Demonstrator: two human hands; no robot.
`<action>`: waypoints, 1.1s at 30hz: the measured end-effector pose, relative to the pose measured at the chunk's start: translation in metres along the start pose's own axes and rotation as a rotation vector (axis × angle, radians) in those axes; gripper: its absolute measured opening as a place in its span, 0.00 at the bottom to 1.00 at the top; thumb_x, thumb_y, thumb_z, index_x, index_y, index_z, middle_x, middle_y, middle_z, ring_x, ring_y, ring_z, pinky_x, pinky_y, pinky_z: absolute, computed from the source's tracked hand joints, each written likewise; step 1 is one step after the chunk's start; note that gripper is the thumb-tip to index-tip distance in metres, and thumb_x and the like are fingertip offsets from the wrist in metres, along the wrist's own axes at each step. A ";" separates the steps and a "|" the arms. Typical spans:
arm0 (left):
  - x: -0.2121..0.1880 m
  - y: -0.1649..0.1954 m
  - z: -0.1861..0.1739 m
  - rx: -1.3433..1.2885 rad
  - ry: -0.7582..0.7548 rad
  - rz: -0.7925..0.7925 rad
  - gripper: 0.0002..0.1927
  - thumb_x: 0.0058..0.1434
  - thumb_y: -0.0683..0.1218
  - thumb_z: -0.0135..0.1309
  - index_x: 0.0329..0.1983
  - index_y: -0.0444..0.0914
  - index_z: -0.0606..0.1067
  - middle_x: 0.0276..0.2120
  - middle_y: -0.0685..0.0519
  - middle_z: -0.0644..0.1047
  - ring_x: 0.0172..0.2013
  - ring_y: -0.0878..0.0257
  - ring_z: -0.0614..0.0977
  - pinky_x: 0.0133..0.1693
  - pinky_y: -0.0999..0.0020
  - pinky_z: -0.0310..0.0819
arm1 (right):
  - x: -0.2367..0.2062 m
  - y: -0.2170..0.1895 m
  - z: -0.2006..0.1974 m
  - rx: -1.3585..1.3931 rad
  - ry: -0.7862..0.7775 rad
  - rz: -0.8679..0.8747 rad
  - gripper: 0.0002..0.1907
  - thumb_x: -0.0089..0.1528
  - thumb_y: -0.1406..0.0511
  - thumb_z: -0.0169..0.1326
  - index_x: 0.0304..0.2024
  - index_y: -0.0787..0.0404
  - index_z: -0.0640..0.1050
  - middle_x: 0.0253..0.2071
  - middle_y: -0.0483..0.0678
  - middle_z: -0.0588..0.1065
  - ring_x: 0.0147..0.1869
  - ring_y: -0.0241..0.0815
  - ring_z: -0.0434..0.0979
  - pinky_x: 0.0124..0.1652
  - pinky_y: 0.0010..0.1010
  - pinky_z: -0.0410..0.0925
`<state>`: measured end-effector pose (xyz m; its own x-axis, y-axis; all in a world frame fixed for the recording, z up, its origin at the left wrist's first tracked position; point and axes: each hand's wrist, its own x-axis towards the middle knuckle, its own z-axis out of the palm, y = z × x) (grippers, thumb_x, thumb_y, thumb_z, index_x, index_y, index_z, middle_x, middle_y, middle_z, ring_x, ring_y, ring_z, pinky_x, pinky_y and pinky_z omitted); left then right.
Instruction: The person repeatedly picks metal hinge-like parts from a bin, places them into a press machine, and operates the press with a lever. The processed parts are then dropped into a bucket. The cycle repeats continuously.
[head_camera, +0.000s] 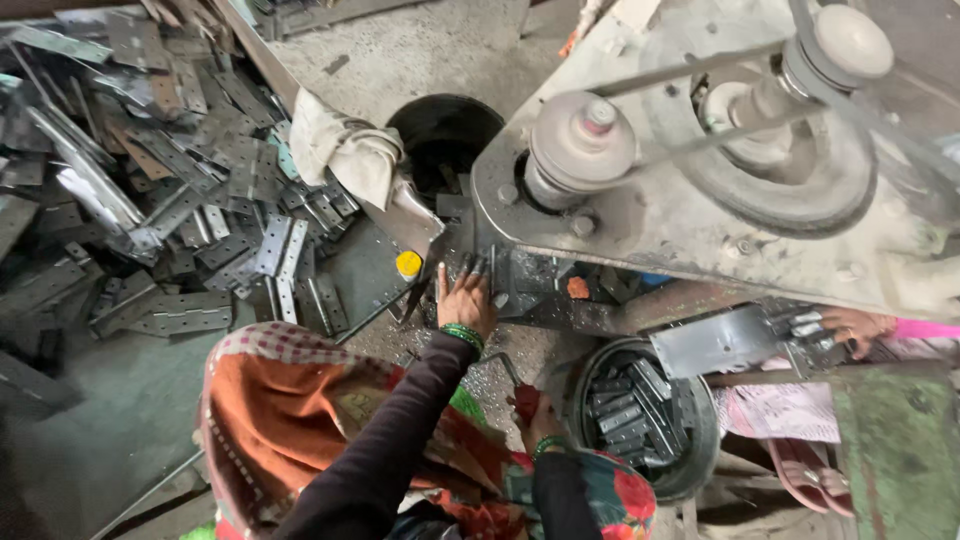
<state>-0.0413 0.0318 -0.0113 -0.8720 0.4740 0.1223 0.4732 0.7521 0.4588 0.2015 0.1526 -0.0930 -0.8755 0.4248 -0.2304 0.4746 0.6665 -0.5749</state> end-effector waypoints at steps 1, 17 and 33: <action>-0.001 -0.003 -0.001 0.000 -0.027 0.003 0.30 0.55 0.48 0.54 0.62 0.37 0.71 0.62 0.47 0.73 0.67 0.52 0.67 0.71 0.39 0.26 | 0.002 0.000 0.000 -0.046 -0.034 0.025 0.35 0.59 0.52 0.56 0.61 0.62 0.59 0.57 0.62 0.75 0.58 0.61 0.78 0.53 0.48 0.71; 0.020 0.006 0.008 0.035 -0.012 0.004 0.26 0.64 0.43 0.45 0.67 0.39 0.69 0.66 0.50 0.71 0.69 0.56 0.67 0.72 0.37 0.27 | 0.008 0.003 -0.003 -0.161 -0.018 0.171 0.34 0.59 0.48 0.60 0.58 0.56 0.62 0.47 0.66 0.77 0.47 0.68 0.79 0.45 0.54 0.71; 0.007 0.005 0.006 0.079 -0.127 -0.008 0.26 0.68 0.43 0.36 0.69 0.41 0.68 0.70 0.50 0.66 0.72 0.56 0.63 0.72 0.36 0.21 | 0.008 -0.005 -0.007 -0.285 -0.131 0.246 0.44 0.59 0.53 0.59 0.69 0.52 0.51 0.53 0.66 0.73 0.51 0.69 0.77 0.49 0.54 0.72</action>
<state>-0.0446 0.0417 -0.0139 -0.8555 0.5179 0.0043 0.4787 0.7876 0.3879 0.1925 0.1572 -0.0861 -0.7281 0.5232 -0.4429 0.6614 0.7060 -0.2534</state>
